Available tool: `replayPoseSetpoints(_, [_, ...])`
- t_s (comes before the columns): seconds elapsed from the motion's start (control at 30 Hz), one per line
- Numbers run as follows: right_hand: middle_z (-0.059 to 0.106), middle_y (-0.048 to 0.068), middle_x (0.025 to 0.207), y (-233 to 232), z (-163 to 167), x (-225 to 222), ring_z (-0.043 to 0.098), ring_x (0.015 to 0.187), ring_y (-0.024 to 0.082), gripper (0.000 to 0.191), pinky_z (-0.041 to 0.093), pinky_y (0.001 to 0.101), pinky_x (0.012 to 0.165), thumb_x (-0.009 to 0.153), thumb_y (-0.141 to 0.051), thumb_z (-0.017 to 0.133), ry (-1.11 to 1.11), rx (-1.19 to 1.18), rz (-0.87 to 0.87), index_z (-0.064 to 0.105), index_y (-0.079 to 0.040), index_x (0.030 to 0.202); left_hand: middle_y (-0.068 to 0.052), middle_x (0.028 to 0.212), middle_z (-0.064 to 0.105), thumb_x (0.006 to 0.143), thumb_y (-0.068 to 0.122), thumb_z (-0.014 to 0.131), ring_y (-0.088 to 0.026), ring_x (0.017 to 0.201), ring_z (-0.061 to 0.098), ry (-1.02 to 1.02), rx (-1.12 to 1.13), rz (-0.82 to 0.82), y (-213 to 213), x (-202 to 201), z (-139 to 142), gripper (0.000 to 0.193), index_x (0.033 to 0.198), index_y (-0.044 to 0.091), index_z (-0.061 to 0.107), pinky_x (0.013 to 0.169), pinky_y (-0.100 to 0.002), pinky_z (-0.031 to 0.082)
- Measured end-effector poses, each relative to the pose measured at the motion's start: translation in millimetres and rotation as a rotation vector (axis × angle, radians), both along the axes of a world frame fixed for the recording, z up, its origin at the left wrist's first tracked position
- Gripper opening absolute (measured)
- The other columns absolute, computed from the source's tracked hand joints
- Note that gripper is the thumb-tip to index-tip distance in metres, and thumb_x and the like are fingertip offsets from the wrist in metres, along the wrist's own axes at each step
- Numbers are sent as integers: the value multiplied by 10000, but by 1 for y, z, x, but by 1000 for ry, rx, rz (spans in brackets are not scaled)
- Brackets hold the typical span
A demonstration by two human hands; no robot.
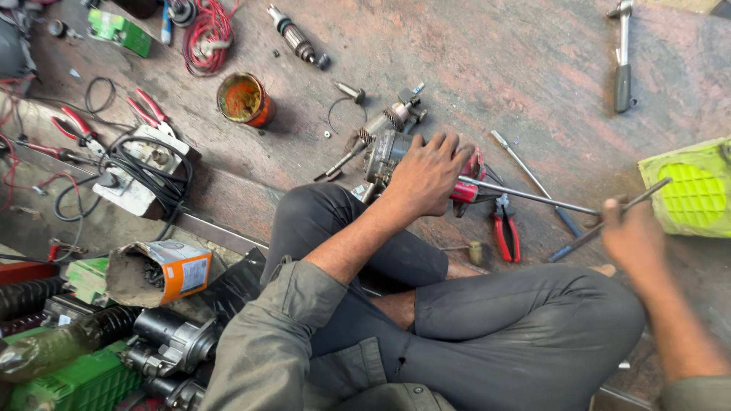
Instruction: The person sits on the ground working on a red and black electric motor housing. They use a long T-handle rod tool to press and pull components out of the housing, reposition the motor repeatedly, work on the end bell by hand, and use pliers on parts of the assembly.
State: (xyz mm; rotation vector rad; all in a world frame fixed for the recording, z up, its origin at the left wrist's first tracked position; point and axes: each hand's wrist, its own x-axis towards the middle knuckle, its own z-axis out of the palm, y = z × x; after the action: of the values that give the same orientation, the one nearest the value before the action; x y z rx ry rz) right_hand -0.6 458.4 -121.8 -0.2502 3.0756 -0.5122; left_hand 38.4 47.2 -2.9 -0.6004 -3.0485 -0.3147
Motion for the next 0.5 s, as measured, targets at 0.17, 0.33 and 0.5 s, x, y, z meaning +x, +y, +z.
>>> replayPoseSetpoints(0.17, [713,375,1016,-17,13,13,668,1080,503,655,510,547,957,1070,-456,569,-217,-59,-137,492,166,1263,-197,1275,595,519,251,829,-352,1212,562,41,-54,-1,3,-1,-6,869,1330,75,571,925,-537,447])
replayPoseSetpoints(0.33, [635,455,1041,-29,19,-12,664,1002,534,885,532,521,905,1089,-563,586,-249,201,-95,494,311,1201,-163,1228,622,574,258,840,-330,1176,586,-127,-105,-3,6,-4,-4,862,1383,123,577,926,-495,446])
replayPoseSetpoints(0.5, [768,292,817,-48,27,-45,757,706,447,829,562,414,975,1039,-537,431,-769,252,-127,736,229,952,-149,1218,637,588,274,847,-323,1137,618,-143,-112,4,6,-3,-3,833,1374,157,596,943,-494,445])
